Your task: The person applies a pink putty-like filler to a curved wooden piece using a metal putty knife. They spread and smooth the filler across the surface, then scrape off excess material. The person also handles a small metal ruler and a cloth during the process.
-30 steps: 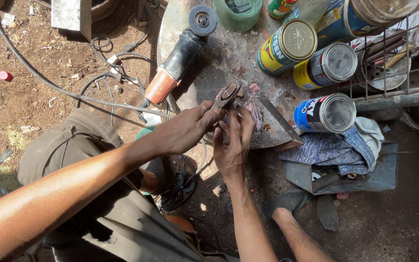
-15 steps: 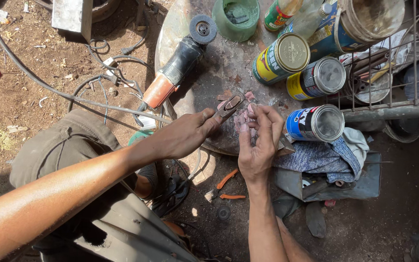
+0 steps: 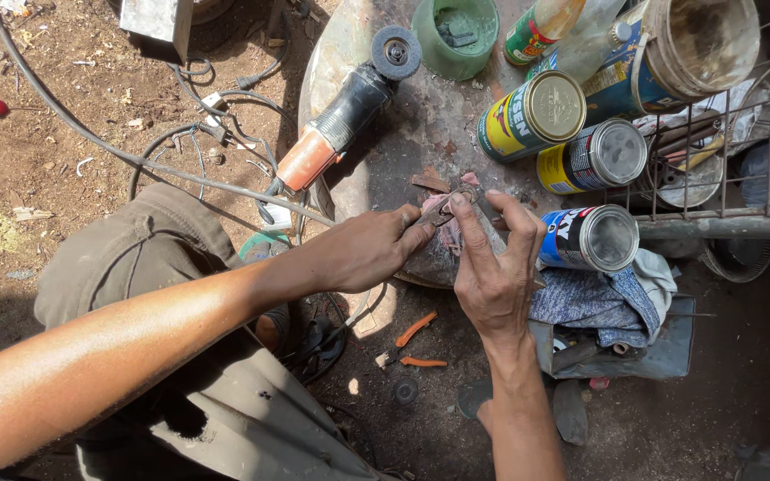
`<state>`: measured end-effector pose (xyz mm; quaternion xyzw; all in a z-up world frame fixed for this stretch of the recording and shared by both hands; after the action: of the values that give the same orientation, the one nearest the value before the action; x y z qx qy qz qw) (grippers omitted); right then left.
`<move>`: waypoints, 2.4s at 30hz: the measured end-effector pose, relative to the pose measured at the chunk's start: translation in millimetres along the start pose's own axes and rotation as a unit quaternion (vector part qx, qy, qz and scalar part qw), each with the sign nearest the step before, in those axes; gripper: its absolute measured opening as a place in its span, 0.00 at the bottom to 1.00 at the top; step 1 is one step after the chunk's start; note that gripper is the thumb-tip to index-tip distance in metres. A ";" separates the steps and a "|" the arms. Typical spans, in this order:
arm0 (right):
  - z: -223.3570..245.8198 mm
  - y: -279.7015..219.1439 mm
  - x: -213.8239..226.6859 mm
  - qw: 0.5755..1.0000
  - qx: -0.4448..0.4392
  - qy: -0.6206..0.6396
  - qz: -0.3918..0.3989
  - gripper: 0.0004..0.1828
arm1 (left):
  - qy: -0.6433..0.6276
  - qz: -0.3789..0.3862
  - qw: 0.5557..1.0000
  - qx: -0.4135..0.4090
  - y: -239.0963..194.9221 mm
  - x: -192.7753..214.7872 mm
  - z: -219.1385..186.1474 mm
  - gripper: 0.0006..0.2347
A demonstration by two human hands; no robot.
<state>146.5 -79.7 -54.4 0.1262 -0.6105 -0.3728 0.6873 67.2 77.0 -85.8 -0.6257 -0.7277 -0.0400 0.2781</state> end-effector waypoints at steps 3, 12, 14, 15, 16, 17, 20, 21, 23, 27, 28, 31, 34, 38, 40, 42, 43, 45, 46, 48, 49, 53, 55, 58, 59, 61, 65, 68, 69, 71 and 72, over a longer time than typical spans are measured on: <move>-5.3 1.6 4.6 0.999 0.038 -0.014 0.023 0.34 | -0.009 -0.009 0.999 -0.043 0.0 0.9 -3.9 0.22; -15.4 -2.0 -1.3 0.989 0.116 -0.073 0.056 0.38 | 0.015 0.003 0.999 -0.032 1.4 -1.5 -1.9 0.24; -16.0 -0.6 -0.8 0.980 0.149 -0.118 0.059 0.37 | 0.015 0.003 0.999 -0.037 3.3 -2.5 -1.4 0.24; -15.6 1.3 -0.5 0.975 0.165 -0.139 0.060 0.36 | 0.016 0.003 0.999 -0.039 4.0 -2.3 -1.3 0.24; -15.5 2.8 1.0 0.969 0.180 -0.153 0.071 0.35 | 0.010 -0.001 0.999 -0.045 4.2 -1.7 -0.9 0.24; -15.3 4.6 3.3 0.963 0.194 -0.167 0.081 0.34 | 0.005 -0.005 0.999 -0.051 4.4 -1.4 -0.7 0.23; -12.6 13.6 12.3 0.937 0.264 -0.207 0.100 0.28 | 0.008 -0.006 0.999 -0.048 5.8 -0.6 -0.9 0.23; -11.7 16.8 15.8 0.926 0.290 -0.221 0.103 0.27 | 0.013 -0.004 0.999 -0.044 6.8 -0.5 -1.5 0.23; -9.4 20.9 21.6 0.894 0.343 -0.263 0.115 0.26 | 0.017 -0.005 0.999 -0.046 6.3 -1.0 -2.8 0.23; -10.0 26.8 30.7 0.845 0.415 -0.307 0.137 0.22 | 0.042 0.006 0.998 -0.040 8.1 -1.3 -6.7 0.22; -10.9 27.3 33.2 0.840 0.422 -0.313 0.140 0.21 | 0.042 0.003 0.998 -0.046 8.1 -1.8 -8.4 0.22; -15.1 31.1 38.6 0.828 0.433 -0.331 0.133 0.19 | 0.053 0.000 0.997 -0.062 11.1 0.0 -11.6 0.22; -18.7 34.3 46.2 0.829 0.417 -0.351 0.128 0.20 | 0.058 0.004 0.997 -0.057 11.2 -2.0 -6.8 0.22; -20.6 33.8 56.1 0.899 0.259 -0.317 0.153 0.26 | 0.029 -0.007 0.997 -0.069 18.4 -3.9 5.1 0.22; -15.9 28.0 53.9 0.949 0.167 -0.210 0.167 0.32 | 0.040 -0.015 0.993 -0.111 19.8 -6.0 9.2 0.22; -7.7 21.4 44.7 0.977 0.100 -0.070 0.177 0.39 | 0.079 -0.027 0.979 -0.184 19.9 -6.6 8.3 0.21; -5.4 19.5 38.2 0.977 0.089 -0.059 0.183 0.40 | 0.082 -0.039 0.974 -0.208 20.5 -4.7 7.5 0.22; -2.2 14.6 28.2 0.976 0.065 -0.033 0.207 0.43 | 0.080 -0.061 0.963 -0.250 15.5 -7.3 3.7 0.22; -2.6 15.5 23.9 0.976 0.055 -0.027 0.209 0.44 | 0.072 -0.036 0.980 -0.183 18.0 -7.3 6.5 0.22; -5.5 19.1 18.1 0.976 0.037 -0.012 0.215 0.45 | 0.054 0.013 0.997 -0.045 16.4 -7.8 11.6 0.22; -7.8 21.1 17.0 0.977 0.037 -0.016 0.211 0.45 | 0.040 0.001 0.998 -0.054 15.9 -4.7 8.1 0.22; -18.4 18.3 17.0 0.975 0.043 -0.020 0.217 0.47 | 0.025 -0.007 0.998 -0.051 6.6 -3.3 3.2 0.22; -24.2 16.5 19.0 0.975 0.059 -0.028 0.214 0.46 | 0.031 0.001 0.998 -0.047 6.1 -2.5 0.2 0.22; -34.7 15.5 22.6 0.972 0.107 -0.058 0.201 0.44 | 0.027 -0.002 0.998 -0.048 7.0 -0.2 -4.6 0.22; -39.3 16.0 24.7 0.969 0.126 -0.075 0.198 0.44 | 0.030 -0.001 0.999 -0.045 6.9 1.0 -5.9 0.23; -54.4 14.3 29.9 0.962 0.120 -0.134 0.205 0.42 | 0.030 -0.002 0.999 -0.041 8.8 5.8 -6.1 0.23; -87.2 -13.8 44.7 0.972 -0.051 -0.145 0.179 0.35 | 0.016 0.014 1.000 0.005 7.9 8.6 8.7 0.24; -105.9 -51.5 39.9 0.974 -0.157 -0.056 0.151 0.30 | 0.004 0.047 0.998 0.041 7.4 1.6 24.3 0.25; -111.1 -66.0 32.3 0.972 -0.183 -0.030 0.146 0.28 | 0.002 0.059 0.997 0.047 7.7 -0.5 29.8 0.25; -124.7 -79.2 8.4 0.968 -0.201 -0.012 0.148 0.28 | 0.012 0.008 0.999 -0.041 8.7 5.8 28.6 0.29; -128.4 -90.8 0.0 0.965 -0.217 -0.008 0.149 0.28 | 0.017 -0.008 0.996 -0.087 7.8 4.2 24.9 0.32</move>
<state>233.9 -178.4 -140.1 -0.1215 -0.5319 -0.3907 0.7414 65.4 92.5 -107.1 -0.6406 -0.7217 -0.1166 0.2347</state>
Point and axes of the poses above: each hand's wrist, its own y-axis towards the middle knuckle, its own x-axis out of the back of the hand, z = x × y, the point moved 4 cm from there along y, towards the middle knuckle, and after that the axes turned 8 degrees about -z, right-handed, at the moved point
